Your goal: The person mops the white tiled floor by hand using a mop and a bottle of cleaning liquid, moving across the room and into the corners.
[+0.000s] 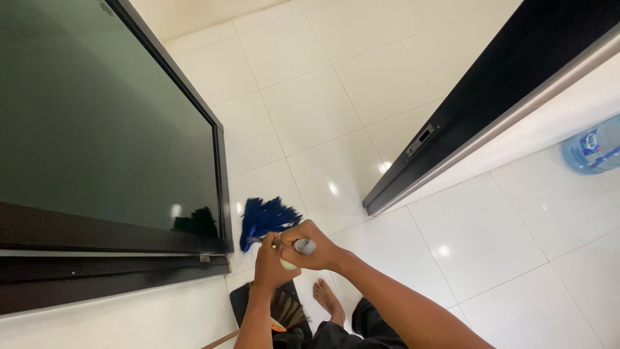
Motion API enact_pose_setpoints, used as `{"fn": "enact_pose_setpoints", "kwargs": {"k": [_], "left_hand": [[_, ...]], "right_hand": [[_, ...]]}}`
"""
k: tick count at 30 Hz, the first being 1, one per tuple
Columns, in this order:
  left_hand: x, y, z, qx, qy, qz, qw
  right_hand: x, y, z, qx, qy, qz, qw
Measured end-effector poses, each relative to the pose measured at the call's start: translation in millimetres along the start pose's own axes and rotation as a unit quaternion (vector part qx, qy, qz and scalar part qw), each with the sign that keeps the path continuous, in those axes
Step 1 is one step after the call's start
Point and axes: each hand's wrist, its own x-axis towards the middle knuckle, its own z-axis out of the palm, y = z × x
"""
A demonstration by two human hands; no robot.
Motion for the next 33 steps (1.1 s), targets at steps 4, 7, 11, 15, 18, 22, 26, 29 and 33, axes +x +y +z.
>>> {"fn": "enact_pose_setpoints", "kwargs": {"k": [4, 7, 11, 15, 18, 22, 26, 29, 33], "left_hand": [[-18.5, -21.6, 20.1, 0.014, -0.042, -0.023, 0.999], [-10.7, -17.2, 55.7, 0.062, -0.076, 0.001, 0.995], [-4.7, 23.5, 113.3, 0.053, -0.096, -0.009, 0.994], [-8.2, 86.4, 175.4, -0.006, -0.071, 0.032, 0.997], [-17.4, 128.8, 227.6, -0.084, -0.082, 0.021, 0.993], [-35.0, 156.0, 277.7, -0.198, -0.037, 0.069, 0.977], [-51.4, 172.3, 286.2, -0.269, -0.064, 0.091, 0.957], [-51.9, 173.4, 257.5, -0.181, -0.162, 0.029, 0.970], [-49.8, 166.0, 215.4, 0.070, -0.139, 0.270, 0.950]], "right_hand": [[-29.3, 0.6, -2.3, 0.064, -0.048, 0.041, 0.996], [-57.2, -0.4, -25.0, 0.059, -0.013, 0.050, 0.997], [-104.4, -11.6, -63.6, 0.038, 0.051, 0.075, 0.995], [-168.7, -38.2, -103.7, -0.044, 0.101, 0.128, 0.986], [-218.6, -57.2, -118.0, -0.078, 0.122, 0.151, 0.978], [-258.7, -75.9, -114.7, -0.133, 0.151, 0.084, 0.976], [-271.2, -85.7, -100.3, -0.164, 0.169, 0.056, 0.970], [-275.5, -84.1, -91.4, -0.161, 0.192, 0.057, 0.966], [-259.5, -81.1, -68.6, -0.134, 0.253, 0.108, 0.952]]}}
